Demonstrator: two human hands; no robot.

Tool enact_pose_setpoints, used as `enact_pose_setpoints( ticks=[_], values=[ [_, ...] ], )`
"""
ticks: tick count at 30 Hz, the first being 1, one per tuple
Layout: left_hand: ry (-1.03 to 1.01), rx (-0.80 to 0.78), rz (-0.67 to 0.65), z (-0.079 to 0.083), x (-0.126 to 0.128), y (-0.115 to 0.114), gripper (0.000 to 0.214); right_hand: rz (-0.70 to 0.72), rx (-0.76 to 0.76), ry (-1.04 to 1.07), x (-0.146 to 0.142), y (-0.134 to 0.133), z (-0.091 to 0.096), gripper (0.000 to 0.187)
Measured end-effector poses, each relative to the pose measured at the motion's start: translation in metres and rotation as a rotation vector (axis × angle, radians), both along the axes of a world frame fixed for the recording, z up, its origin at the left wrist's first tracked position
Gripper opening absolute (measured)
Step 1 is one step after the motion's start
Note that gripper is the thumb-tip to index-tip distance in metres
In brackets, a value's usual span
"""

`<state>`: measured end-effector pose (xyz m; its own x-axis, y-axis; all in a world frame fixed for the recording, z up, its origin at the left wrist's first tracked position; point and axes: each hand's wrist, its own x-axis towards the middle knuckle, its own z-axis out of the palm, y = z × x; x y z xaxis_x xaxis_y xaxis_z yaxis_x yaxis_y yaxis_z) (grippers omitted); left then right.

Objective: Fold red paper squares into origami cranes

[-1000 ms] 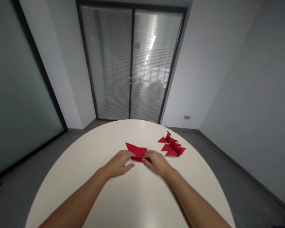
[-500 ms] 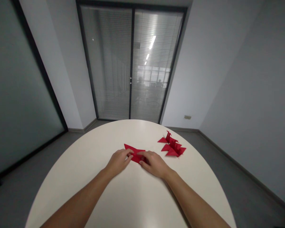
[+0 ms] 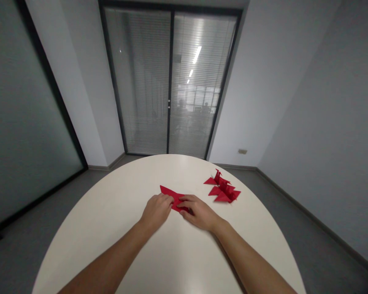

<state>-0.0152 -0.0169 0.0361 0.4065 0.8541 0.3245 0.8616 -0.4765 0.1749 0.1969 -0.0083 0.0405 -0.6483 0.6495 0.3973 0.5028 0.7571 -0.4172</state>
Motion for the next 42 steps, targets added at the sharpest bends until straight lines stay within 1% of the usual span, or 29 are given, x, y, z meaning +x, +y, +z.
enact_pose_setpoints(
  ticks=[4, 6, 8, 10, 13, 15, 17, 19, 22, 26, 28, 33, 37, 40, 42],
  values=[
    [0.064, 0.005, 0.055, 0.006, 0.005, -0.005, 0.024, -0.004, 0.007, -0.044, 0.001, -0.002, 0.005, 0.034],
    [0.053, 0.007, 0.065, 0.005, 0.003, -0.006, 0.023, -0.007, 0.005, -0.064, 0.001, -0.003, 0.008, 0.032],
    [0.007, 0.007, 0.024, 0.002, -0.001, -0.004, 0.022, -0.019, -0.004, -0.074, 0.000, -0.004, 0.011, 0.026],
    [-0.049, 0.011, -0.037, -0.004, -0.007, -0.001, 0.024, -0.021, -0.017, -0.076, 0.001, -0.005, 0.011, 0.023],
    [-0.087, 0.015, -0.100, -0.010, -0.015, 0.003, 0.027, 0.013, -0.027, -0.064, 0.004, -0.003, 0.007, 0.029],
    [-0.090, 0.009, -0.131, -0.012, -0.019, 0.004, 0.028, -0.004, -0.016, -0.039, 0.006, -0.001, 0.003, 0.035],
    [-0.091, -0.004, -0.146, -0.012, -0.021, 0.003, 0.029, -0.046, -0.012, -0.012, 0.008, 0.002, -0.001, 0.040],
    [-0.095, -0.019, -0.160, -0.010, -0.023, 0.002, 0.031, -0.059, -0.028, 0.014, 0.009, 0.004, -0.003, 0.041],
    [-0.102, -0.037, -0.203, -0.008, -0.026, 0.002, 0.035, -0.022, -0.039, 0.056, 0.009, 0.006, -0.004, 0.040],
    [-0.100, -0.051, -0.292, -0.008, -0.031, 0.004, 0.041, 0.039, -0.008, 0.094, 0.007, 0.007, -0.005, 0.057],
    [-0.098, -0.057, -0.321, -0.007, -0.033, 0.005, 0.042, 0.060, 0.003, 0.088, 0.007, 0.008, -0.005, 0.060],
    [-0.114, -0.065, -0.353, -0.003, -0.031, 0.003, 0.043, 0.034, 0.024, 0.053, 0.009, 0.008, 0.000, 0.051],
    [-0.114, -0.082, -0.365, -0.001, -0.030, 0.001, 0.047, 0.013, 0.004, 0.011, 0.009, 0.006, 0.006, 0.041],
    [-0.120, -0.103, -0.374, -0.002, -0.031, 0.002, 0.050, -0.023, -0.029, 0.001, 0.009, 0.006, 0.005, 0.030],
    [-0.116, -0.120, -0.386, -0.003, -0.032, 0.002, 0.053, -0.066, -0.053, -0.006, 0.009, 0.007, 0.002, 0.027]
  ],
)
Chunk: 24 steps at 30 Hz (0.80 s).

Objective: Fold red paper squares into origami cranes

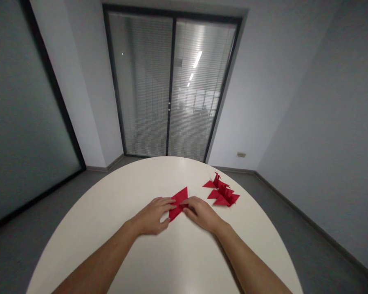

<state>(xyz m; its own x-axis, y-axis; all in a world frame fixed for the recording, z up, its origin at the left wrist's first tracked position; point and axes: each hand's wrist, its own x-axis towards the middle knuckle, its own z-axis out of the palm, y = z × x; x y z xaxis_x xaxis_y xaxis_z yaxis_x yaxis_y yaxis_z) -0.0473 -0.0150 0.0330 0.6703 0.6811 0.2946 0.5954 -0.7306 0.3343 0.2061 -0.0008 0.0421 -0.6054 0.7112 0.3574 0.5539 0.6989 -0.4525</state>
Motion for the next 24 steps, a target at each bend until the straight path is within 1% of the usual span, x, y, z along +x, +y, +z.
enact_pose_setpoints(
  ticks=[4, 6, 8, 11, 12, 15, 17, 21, 22, 24],
  values=[
    [0.014, -0.029, -0.025, 0.000, -0.002, 0.000, 0.060, -0.069, -0.032, 0.014, -0.001, 0.003, -0.007, 0.033],
    [-0.007, -0.043, -0.018, 0.002, -0.001, -0.001, 0.059, -0.102, -0.034, 0.021, -0.003, 0.004, -0.010, 0.036],
    [-0.049, -0.053, 0.001, 0.004, 0.001, -0.003, 0.049, -0.132, -0.031, 0.024, -0.005, 0.006, -0.012, 0.037],
    [-0.107, -0.061, 0.026, 0.005, 0.005, -0.004, 0.022, -0.175, -0.032, 0.032, -0.007, 0.008, -0.017, 0.039],
    [-0.115, -0.060, 0.033, 0.004, 0.007, -0.005, 0.017, -0.186, -0.031, 0.037, -0.008, 0.009, -0.019, 0.040],
    [-0.115, -0.037, 0.043, -0.001, 0.010, -0.003, 0.018, -0.188, -0.017, 0.054, -0.010, 0.010, -0.022, 0.041],
    [-0.111, -0.019, 0.034, -0.004, 0.010, -0.002, 0.026, -0.180, 0.006, 0.060, -0.011, 0.010, -0.021, 0.036],
    [-0.103, -0.005, 0.022, -0.006, 0.011, -0.001, 0.036, -0.221, 0.070, -0.015, -0.013, 0.009, -0.013, 0.008],
    [-0.098, 0.004, 0.012, -0.005, 0.012, -0.001, 0.035, -0.233, 0.082, -0.049, -0.014, 0.008, -0.010, 0.006],
    [-0.081, 0.029, -0.016, -0.003, 0.013, -0.002, 0.033, -0.236, 0.093, -0.117, -0.015, 0.004, -0.005, 0.010]
  ],
)
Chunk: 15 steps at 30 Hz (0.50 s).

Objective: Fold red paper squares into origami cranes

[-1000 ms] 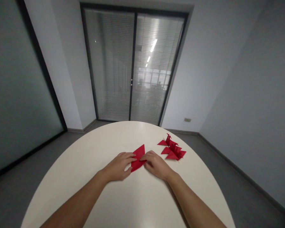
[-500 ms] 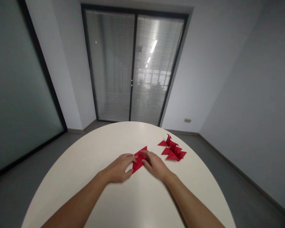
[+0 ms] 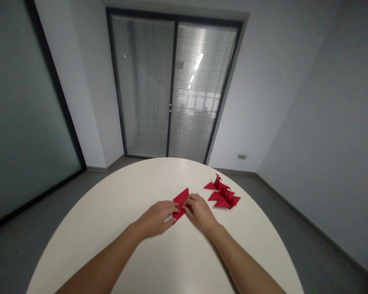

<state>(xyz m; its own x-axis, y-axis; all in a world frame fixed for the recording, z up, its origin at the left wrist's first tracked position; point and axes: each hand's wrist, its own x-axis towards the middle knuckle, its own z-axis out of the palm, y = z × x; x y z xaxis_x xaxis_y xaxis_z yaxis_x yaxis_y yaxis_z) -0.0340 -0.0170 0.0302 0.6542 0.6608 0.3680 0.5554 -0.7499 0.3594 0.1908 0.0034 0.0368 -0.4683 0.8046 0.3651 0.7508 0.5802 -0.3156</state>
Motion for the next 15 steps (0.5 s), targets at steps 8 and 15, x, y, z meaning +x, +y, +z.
enact_pose_setpoints(
  ticks=[8, 15],
  values=[
    [0.068, 0.031, -0.022, 0.007, 0.002, -0.002, 0.029, 0.011, -0.053, -0.106, -0.010, -0.022, 0.005, 0.025],
    [0.059, 0.034, -0.034, 0.007, 0.001, -0.003, 0.031, 0.062, -0.039, -0.123, -0.006, -0.012, -0.010, 0.041]
  ],
)
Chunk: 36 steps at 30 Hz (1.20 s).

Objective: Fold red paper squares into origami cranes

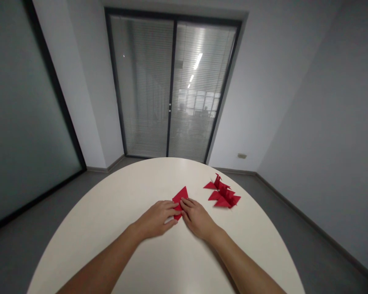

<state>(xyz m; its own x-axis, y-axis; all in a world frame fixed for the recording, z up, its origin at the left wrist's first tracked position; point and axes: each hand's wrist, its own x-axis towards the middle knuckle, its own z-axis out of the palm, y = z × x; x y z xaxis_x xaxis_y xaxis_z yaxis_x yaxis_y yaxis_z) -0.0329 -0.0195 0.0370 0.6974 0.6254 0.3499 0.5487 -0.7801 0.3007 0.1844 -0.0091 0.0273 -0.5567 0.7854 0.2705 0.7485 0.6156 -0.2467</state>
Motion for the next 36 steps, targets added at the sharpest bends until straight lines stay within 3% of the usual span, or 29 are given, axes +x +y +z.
enact_pose_setpoints(
  ticks=[5, 15, 20, 27, 32, 36],
  values=[
    [-0.050, -0.041, 0.098, -0.004, 0.002, 0.000, 0.035, -0.030, -0.068, -0.003, 0.001, 0.000, -0.002, 0.053],
    [-0.044, -0.006, 0.088, -0.016, 0.000, 0.006, 0.034, -0.041, -0.197, -0.012, 0.002, -0.005, 0.004, 0.083],
    [-0.050, -0.027, 0.113, -0.011, 0.000, 0.002, 0.039, -0.006, -0.167, -0.008, 0.005, -0.005, 0.003, 0.077],
    [-0.075, -0.034, 0.061, -0.012, -0.002, 0.002, 0.044, 0.103, -0.017, 0.106, 0.012, 0.005, 0.007, 0.038],
    [-0.081, -0.052, 0.074, -0.011, -0.002, 0.001, 0.048, 0.105, 0.006, 0.144, 0.011, 0.004, 0.009, 0.037],
    [-0.065, -0.054, 0.064, -0.008, -0.002, -0.001, 0.048, 0.076, -0.013, 0.160, 0.010, 0.002, 0.009, 0.047]
  ],
)
